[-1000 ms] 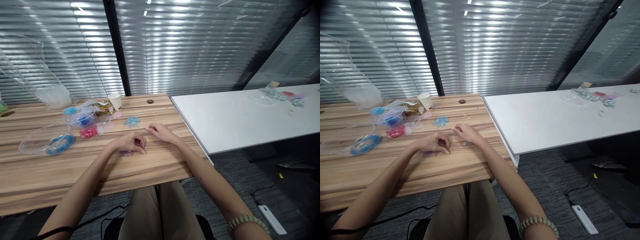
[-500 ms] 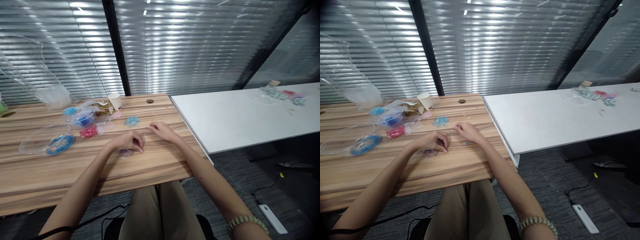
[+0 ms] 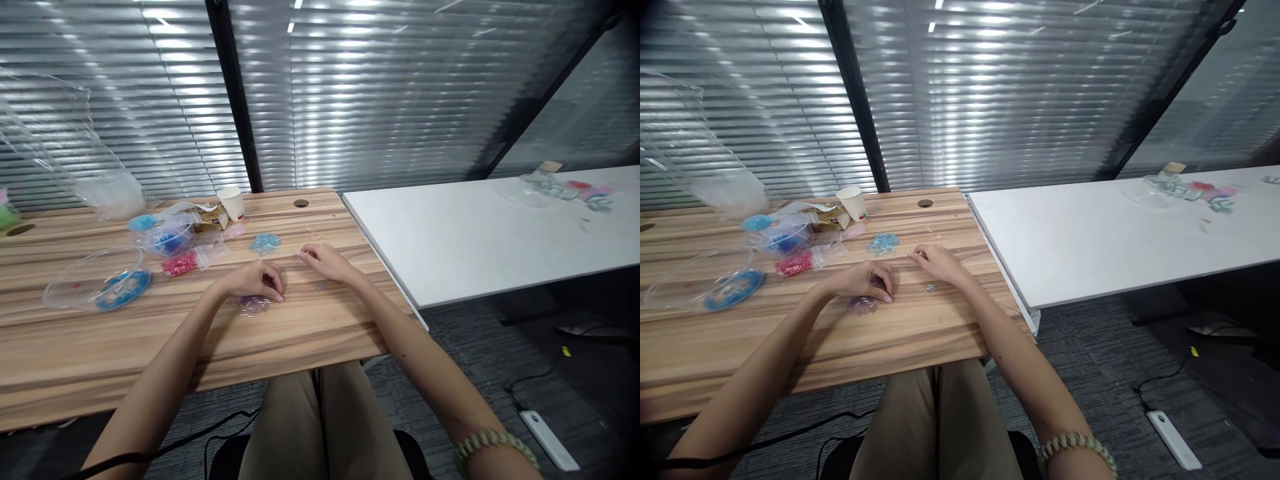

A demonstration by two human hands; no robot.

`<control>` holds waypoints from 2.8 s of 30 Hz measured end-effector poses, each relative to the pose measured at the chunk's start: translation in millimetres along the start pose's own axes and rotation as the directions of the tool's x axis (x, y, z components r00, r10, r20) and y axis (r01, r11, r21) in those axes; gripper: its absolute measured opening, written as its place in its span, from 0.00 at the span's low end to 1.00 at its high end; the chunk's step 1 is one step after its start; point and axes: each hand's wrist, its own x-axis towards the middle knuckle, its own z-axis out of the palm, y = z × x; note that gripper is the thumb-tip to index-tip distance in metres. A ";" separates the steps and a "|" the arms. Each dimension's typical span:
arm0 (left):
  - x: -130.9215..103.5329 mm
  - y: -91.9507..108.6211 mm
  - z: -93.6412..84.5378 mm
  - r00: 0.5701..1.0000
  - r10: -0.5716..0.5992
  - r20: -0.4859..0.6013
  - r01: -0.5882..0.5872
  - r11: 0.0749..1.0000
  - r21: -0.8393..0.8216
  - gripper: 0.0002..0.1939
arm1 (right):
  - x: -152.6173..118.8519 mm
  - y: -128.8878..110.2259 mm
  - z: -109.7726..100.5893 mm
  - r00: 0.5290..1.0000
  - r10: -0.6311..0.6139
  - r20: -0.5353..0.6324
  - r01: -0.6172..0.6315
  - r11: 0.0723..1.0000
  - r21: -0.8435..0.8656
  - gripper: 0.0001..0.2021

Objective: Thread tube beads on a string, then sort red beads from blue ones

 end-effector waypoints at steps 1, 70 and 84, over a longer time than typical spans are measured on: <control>-0.4 -0.6 -0.4 1.000 -0.004 -0.003 0.004 1.000 -0.009 0.09 | -0.1 0.3 -1.2 1.000 -0.001 0.000 0.001 1.000 0.000 0.18; 22.2 3.6 21.6 0.758 -0.074 -0.648 0.302 0.921 0.247 0.13 | 14.9 11.9 16.5 0.995 0.082 0.065 -0.088 0.992 0.093 0.11; 8.6 -21.1 0.2 0.623 -0.184 -0.760 0.445 0.883 0.150 0.13 | 37.3 2.2 39.6 0.968 0.245 -0.056 -0.247 0.968 -0.050 0.13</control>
